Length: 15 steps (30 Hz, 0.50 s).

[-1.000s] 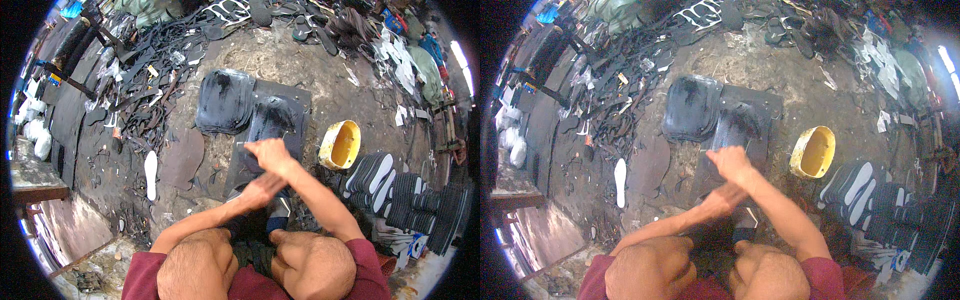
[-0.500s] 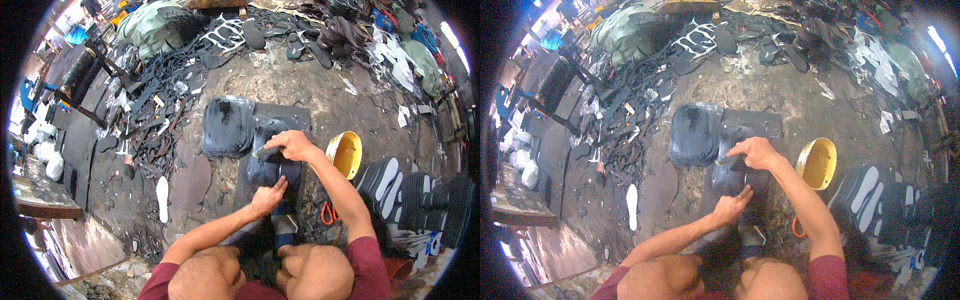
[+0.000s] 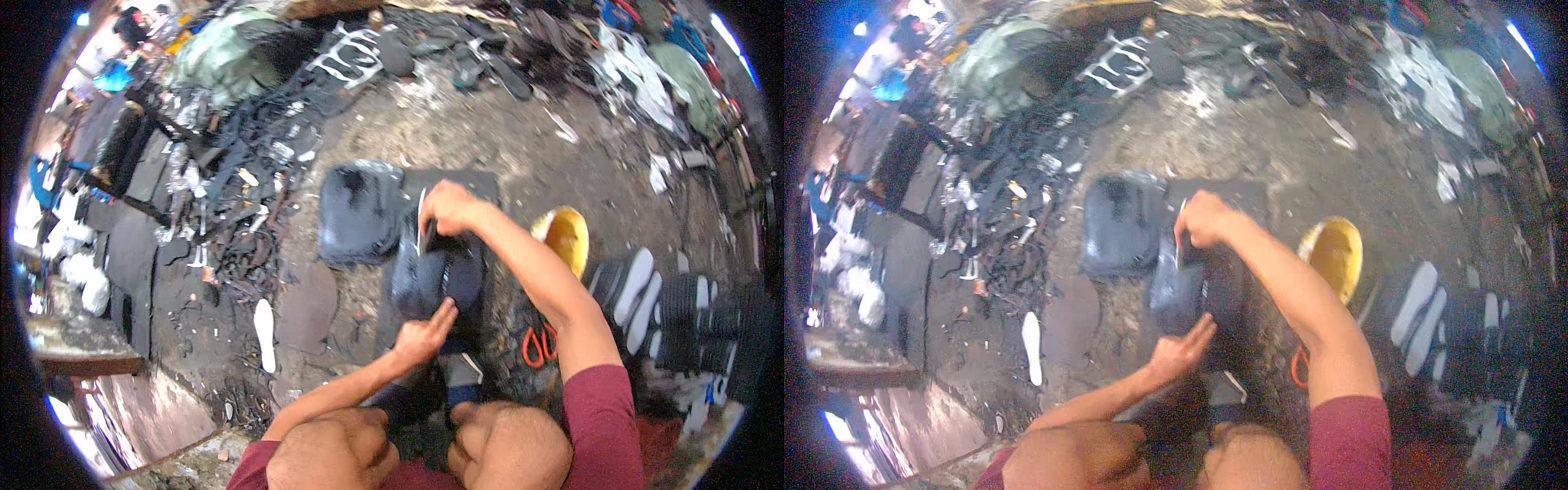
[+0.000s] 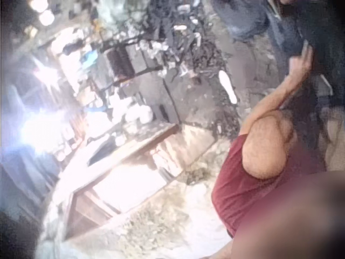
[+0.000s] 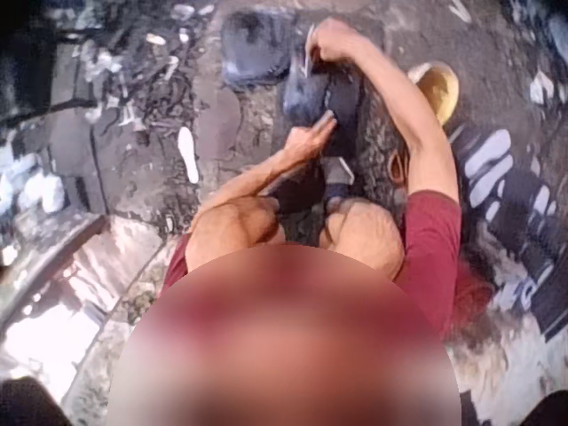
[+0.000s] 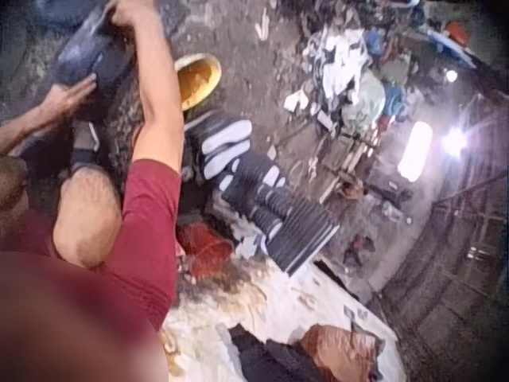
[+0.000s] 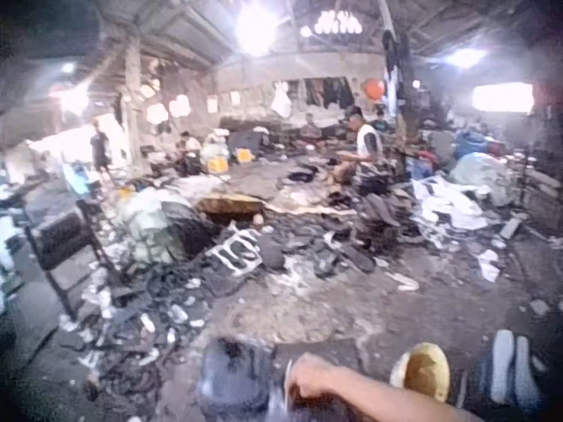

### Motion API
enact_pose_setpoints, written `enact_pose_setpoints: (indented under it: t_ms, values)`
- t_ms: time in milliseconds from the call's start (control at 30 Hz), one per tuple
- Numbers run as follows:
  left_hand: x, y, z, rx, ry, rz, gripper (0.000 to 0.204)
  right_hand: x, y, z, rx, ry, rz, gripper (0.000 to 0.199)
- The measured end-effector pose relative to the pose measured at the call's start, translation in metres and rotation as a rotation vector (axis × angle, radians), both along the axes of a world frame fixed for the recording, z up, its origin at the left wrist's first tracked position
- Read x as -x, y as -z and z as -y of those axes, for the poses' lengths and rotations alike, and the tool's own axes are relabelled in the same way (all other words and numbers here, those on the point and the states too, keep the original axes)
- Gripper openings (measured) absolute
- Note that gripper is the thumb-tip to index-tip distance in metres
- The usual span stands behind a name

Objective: The person applies a yellowish liquid to a black shoe sole using a brush. The person repeatedly dips the brush into a yellow container and spreads the liquid over the sole surface.

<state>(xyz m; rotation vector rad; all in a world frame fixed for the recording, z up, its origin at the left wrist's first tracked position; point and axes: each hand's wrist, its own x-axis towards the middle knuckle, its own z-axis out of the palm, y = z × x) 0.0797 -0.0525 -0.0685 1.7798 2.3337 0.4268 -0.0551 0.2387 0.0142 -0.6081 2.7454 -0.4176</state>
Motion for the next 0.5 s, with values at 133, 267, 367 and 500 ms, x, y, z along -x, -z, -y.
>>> enact_pose_setpoints:
  t_ms: [133, 267, 367, 500]
  values:
    - [0.005, -0.001, 0.006, -0.126, 0.013, -0.028, 0.067, -0.069, -0.020, -0.041, -0.058, 0.705, 0.076, 0.043]
    - [0.006, -0.003, 0.008, -0.072, 0.053, -0.060, 0.074, -0.132, -0.004, -0.037, -0.088, 0.550, 0.212, 0.055]
    - [0.006, -0.006, 0.006, -0.086, 0.031, -0.086, 0.074, -0.157, 0.006, -0.015, 0.037, 0.677, 0.185, 0.054]
    - [0.010, -0.010, 0.002, -0.055, 0.013, -0.135, 0.074, -0.170, -0.015, 0.008, 0.109, 0.925, 0.051, 0.048]
